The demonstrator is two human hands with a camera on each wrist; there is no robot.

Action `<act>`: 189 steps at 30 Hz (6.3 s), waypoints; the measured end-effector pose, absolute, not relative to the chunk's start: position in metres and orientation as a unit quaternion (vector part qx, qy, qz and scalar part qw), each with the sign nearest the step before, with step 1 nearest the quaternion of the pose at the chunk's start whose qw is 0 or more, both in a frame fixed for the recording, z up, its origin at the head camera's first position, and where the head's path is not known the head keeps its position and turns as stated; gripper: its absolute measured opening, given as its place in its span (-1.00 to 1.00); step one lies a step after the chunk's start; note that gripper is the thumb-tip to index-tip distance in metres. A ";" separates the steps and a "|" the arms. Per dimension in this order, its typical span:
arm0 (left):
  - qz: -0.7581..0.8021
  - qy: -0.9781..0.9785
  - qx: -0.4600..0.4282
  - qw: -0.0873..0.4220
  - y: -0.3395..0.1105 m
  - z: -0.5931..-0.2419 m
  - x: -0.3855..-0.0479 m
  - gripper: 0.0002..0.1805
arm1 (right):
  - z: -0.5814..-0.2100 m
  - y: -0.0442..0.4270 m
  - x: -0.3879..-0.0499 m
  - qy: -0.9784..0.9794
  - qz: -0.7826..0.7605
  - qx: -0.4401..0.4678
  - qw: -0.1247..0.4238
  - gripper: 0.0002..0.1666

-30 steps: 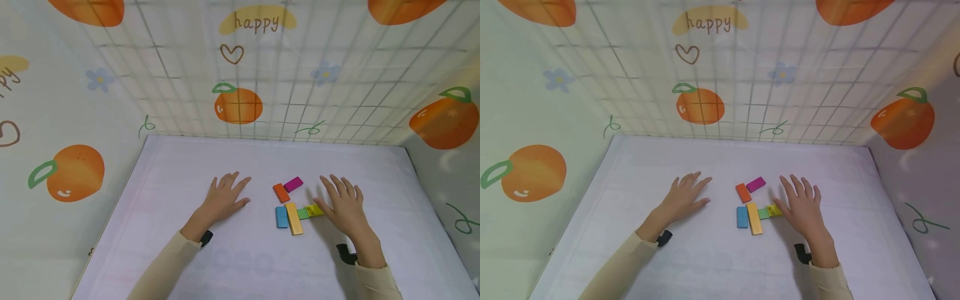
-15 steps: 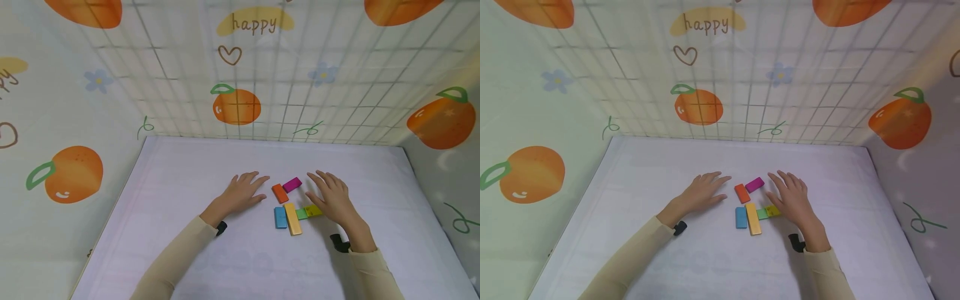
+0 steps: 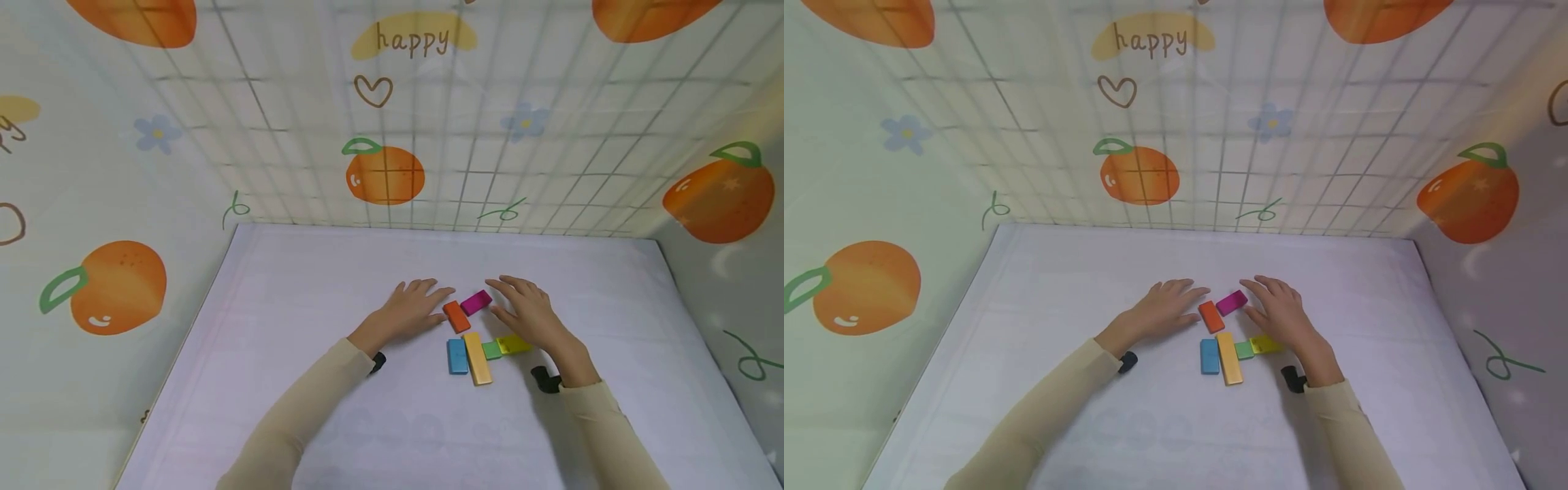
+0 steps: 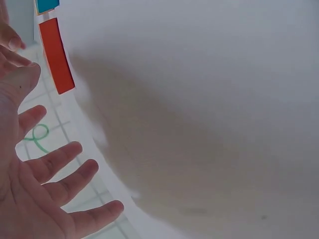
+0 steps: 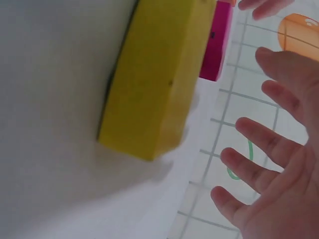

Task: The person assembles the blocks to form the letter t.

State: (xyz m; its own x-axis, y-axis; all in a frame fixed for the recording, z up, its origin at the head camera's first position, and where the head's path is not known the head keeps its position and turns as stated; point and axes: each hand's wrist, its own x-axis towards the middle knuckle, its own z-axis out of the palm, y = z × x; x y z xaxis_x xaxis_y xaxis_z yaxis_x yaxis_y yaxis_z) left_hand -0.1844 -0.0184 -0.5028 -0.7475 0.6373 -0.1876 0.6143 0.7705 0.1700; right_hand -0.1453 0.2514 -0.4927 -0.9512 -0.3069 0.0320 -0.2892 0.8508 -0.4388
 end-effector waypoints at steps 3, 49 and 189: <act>0.045 0.933 0.332 0.129 -0.014 -0.502 -0.186 -0.30 | -0.495 0.252 -0.150 0.960 -0.228 -0.158 0.033 -0.32; 0.004 0.933 0.339 0.120 0.000 -0.507 -0.191 -0.48 | -0.509 0.240 -0.174 0.953 -0.229 -0.182 0.083 -0.55; 0.101 0.973 0.188 0.088 -0.162 -0.507 -0.156 -0.56 | -0.502 0.110 -0.158 0.943 -0.224 -0.242 0.044 -0.60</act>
State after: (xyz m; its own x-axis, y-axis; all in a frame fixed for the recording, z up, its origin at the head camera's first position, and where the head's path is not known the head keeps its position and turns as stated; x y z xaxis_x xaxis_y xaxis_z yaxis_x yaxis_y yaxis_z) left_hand -0.1560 -0.1621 -0.5074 -0.9136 0.3844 -0.1327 0.3488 0.9085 0.2301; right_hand -0.1580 0.1098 -0.5016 -0.8794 -0.4754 0.0256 -0.4364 0.7833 -0.4428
